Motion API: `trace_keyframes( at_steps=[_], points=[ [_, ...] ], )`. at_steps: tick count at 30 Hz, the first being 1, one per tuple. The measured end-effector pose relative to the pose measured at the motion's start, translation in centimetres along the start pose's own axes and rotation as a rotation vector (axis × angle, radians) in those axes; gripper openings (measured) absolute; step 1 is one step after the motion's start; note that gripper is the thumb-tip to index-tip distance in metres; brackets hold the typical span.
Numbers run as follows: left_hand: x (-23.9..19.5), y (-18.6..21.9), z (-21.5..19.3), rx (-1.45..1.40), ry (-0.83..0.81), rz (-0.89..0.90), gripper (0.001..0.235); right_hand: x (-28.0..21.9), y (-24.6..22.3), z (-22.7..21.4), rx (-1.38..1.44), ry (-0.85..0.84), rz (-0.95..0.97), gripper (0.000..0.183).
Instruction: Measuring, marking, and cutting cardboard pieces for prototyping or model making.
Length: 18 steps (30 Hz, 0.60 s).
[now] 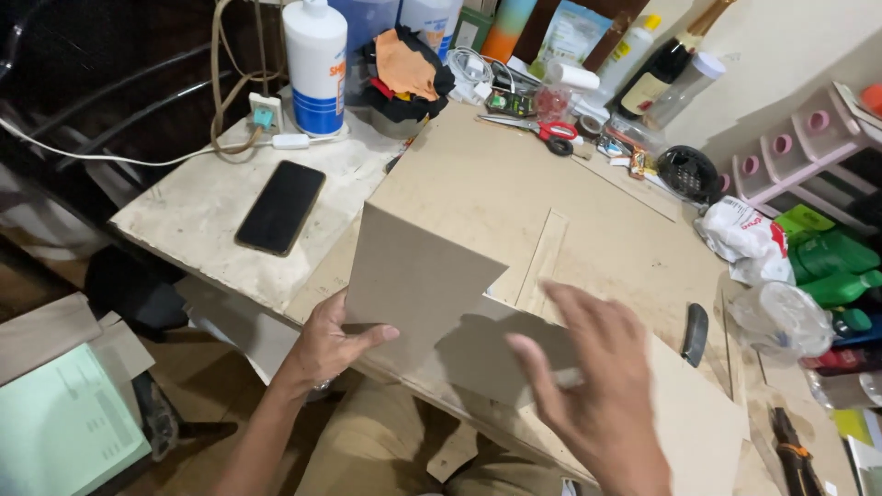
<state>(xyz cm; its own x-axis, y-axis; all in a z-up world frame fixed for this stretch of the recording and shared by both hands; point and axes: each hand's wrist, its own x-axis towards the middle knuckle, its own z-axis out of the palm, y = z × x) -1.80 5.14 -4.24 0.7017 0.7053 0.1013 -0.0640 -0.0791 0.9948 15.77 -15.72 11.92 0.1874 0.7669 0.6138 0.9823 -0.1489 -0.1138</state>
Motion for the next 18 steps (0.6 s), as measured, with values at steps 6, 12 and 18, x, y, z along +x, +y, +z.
trace_keyframes(
  at_steps=[6,12,18],
  points=[
    [-0.4,0.1,0.0,-0.083,0.009,0.067,0.050,2.1,-0.3,1.8,-0.033,-0.101,-0.186,0.025],
    [1.0,-4.0,-0.5,0.013,-0.034,0.274,0.032,0.6,5.0,-2.2,0.144,-0.167,-0.114,0.041],
    [1.6,-3.0,0.1,-0.105,-0.009,0.147,0.029,-14.3,50.6,-4.2,0.689,-0.345,1.462,0.034]
  ],
)
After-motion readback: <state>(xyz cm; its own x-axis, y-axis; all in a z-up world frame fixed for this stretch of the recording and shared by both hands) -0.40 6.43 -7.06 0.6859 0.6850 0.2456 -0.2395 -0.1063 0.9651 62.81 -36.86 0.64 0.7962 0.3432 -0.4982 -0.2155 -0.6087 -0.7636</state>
